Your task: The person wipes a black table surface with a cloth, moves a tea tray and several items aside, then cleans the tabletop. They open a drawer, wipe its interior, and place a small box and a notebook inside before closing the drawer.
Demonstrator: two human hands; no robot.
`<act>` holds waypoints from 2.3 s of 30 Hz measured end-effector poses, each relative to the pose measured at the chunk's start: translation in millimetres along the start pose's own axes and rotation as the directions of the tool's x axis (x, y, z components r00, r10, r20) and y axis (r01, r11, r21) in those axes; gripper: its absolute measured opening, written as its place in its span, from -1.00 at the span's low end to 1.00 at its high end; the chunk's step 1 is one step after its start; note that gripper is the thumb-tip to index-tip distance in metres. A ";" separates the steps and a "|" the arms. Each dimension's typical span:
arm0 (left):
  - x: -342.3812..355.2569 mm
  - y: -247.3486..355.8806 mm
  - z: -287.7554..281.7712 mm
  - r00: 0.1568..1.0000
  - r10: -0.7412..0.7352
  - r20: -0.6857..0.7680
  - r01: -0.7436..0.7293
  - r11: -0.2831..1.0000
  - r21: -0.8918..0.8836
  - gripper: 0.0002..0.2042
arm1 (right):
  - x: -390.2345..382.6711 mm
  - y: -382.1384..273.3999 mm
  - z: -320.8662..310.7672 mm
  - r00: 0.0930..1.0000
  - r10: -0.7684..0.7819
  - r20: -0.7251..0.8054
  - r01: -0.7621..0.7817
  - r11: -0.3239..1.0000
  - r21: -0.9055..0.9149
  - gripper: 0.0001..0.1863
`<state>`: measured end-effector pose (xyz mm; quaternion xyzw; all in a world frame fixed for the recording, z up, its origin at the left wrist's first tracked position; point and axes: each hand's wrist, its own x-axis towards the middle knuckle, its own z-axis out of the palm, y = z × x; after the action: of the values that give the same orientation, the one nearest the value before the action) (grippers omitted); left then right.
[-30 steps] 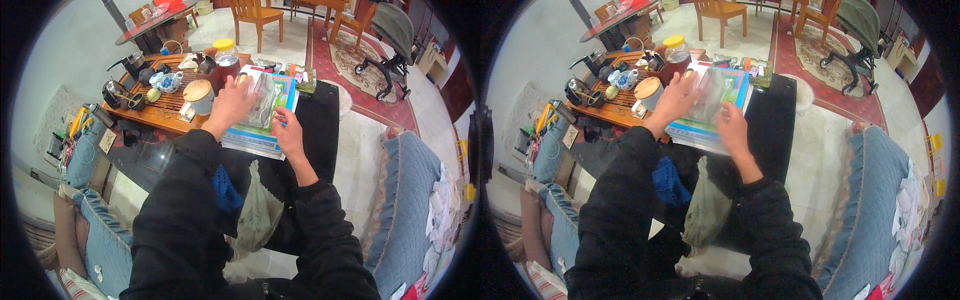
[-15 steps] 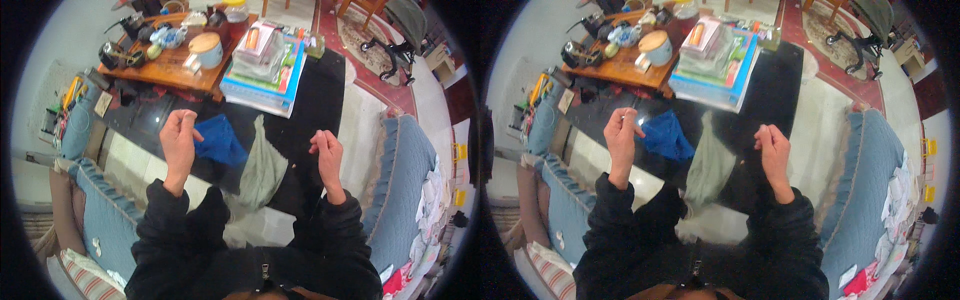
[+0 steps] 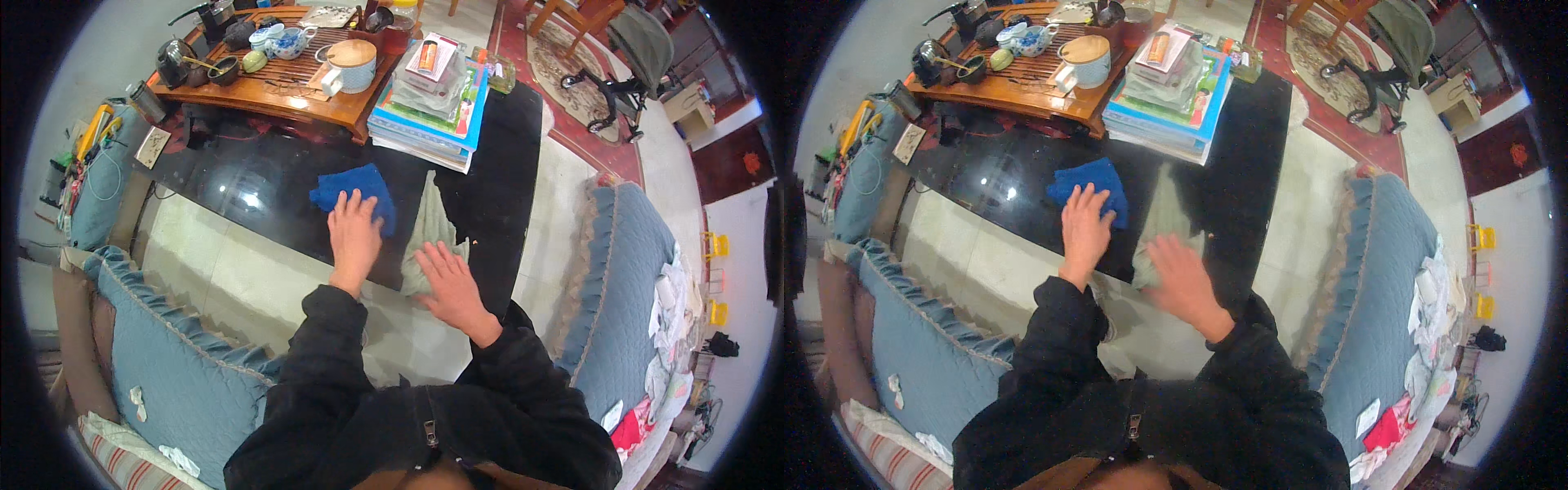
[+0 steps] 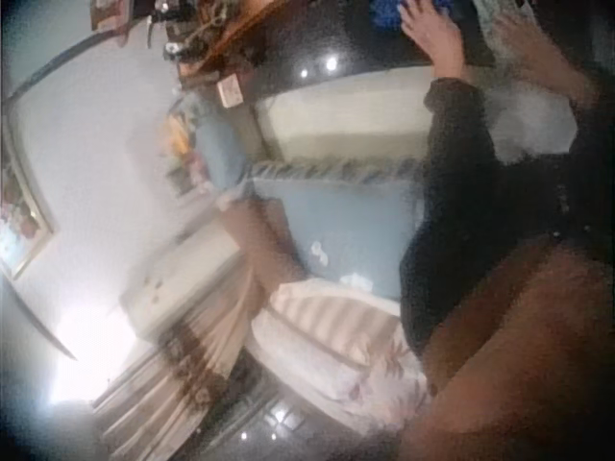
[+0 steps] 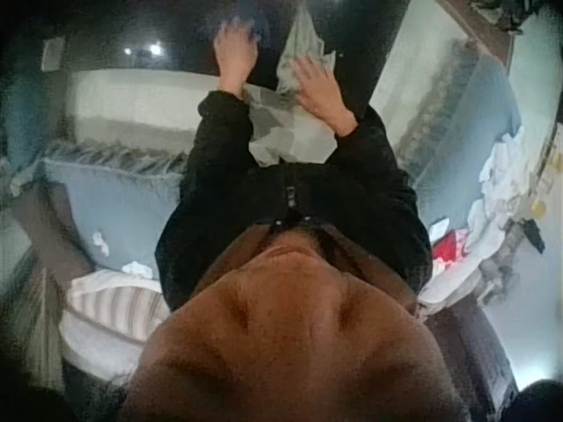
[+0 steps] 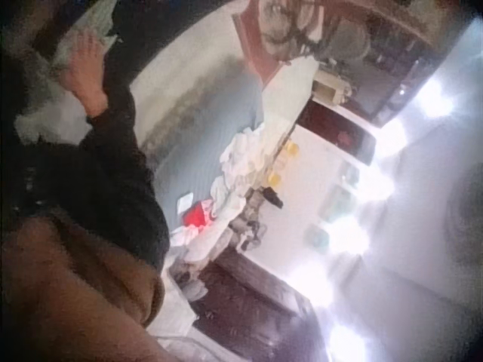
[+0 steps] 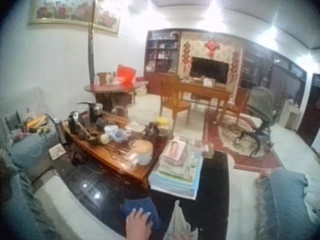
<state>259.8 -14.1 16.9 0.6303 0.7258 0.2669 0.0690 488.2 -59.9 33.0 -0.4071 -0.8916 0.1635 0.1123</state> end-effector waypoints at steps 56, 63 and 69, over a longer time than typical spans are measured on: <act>10.2 -39.7 -48.9 0.733 -0.652 -0.194 0.169 0.451 -0.876 -0.66 | -116.2 8.0 -6.1 0.916 0.397 -0.056 -0.401 0.912 -0.092 -0.33; 9.2 -50.9 -71.7 0.610 -0.789 -0.075 0.109 0.177 -0.978 -0.68 | 30.2 53.4 6.8 0.972 0.215 -0.100 -0.223 0.972 -0.078 -0.35; 12.3 -68.6 -99.2 0.551 -0.830 0.083 -0.105 -0.168 -0.980 -0.68 | 168.0 39.6 46.8 0.826 0.370 -0.426 -0.496 0.835 -0.238 -0.33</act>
<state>153.9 -36.5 71.3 -0.0323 0.4458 0.8376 0.3142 391.8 83.3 -14.0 -0.6374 -0.7516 -0.0488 0.1623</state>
